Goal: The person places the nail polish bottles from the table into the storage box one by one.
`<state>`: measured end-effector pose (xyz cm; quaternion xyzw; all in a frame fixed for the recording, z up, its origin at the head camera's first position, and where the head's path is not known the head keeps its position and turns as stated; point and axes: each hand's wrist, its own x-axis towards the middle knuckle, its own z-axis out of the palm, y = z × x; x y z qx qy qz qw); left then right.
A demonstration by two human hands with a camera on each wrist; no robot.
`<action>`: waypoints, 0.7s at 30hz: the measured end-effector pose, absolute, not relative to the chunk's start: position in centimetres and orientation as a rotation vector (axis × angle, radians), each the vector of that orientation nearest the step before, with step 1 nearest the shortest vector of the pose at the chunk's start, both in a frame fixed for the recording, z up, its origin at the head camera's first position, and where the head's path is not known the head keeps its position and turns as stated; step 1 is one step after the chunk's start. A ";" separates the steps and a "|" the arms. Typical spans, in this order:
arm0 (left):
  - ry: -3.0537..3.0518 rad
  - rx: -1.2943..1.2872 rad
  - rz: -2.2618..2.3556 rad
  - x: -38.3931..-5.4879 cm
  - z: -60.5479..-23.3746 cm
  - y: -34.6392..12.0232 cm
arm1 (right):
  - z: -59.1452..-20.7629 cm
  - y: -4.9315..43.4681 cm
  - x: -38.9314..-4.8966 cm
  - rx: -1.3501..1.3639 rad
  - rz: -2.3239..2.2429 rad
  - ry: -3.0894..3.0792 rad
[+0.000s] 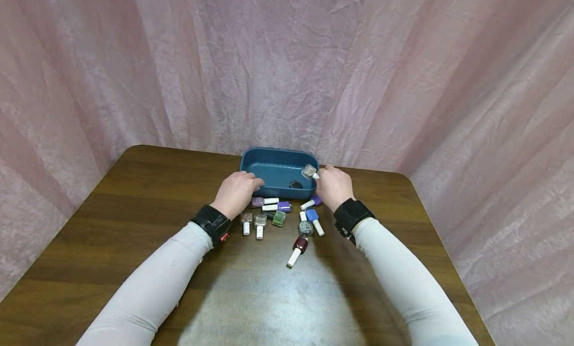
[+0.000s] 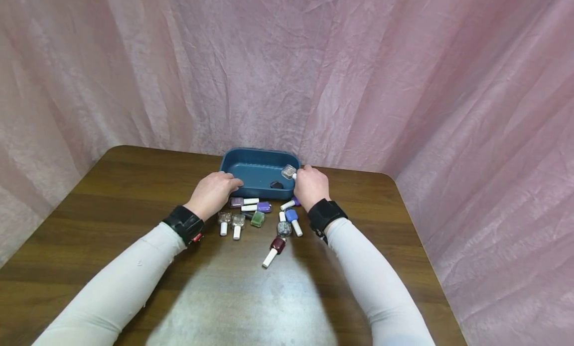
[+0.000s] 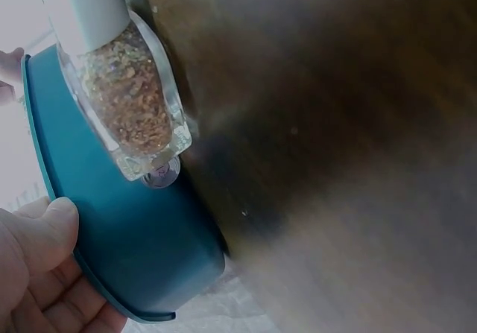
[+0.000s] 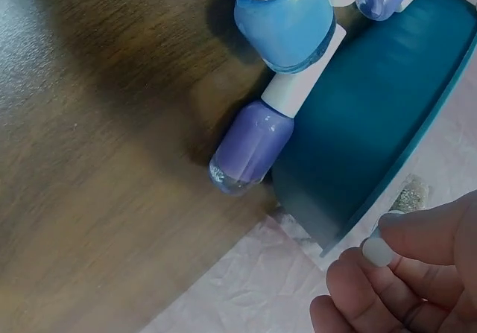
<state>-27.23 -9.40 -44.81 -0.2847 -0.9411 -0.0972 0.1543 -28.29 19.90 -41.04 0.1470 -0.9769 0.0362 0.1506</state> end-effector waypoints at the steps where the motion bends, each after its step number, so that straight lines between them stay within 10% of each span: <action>1: -2.699 -0.814 -0.277 -27.2 -44.8 -9.4 | -41.1 19.8 -28.4 0.425 0.098 -2.807; 21: -2.728 -0.793 -0.285 -27.2 -44.8 -9.5 | -41.5 18.4 -29.8 0.491 -0.040 -2.825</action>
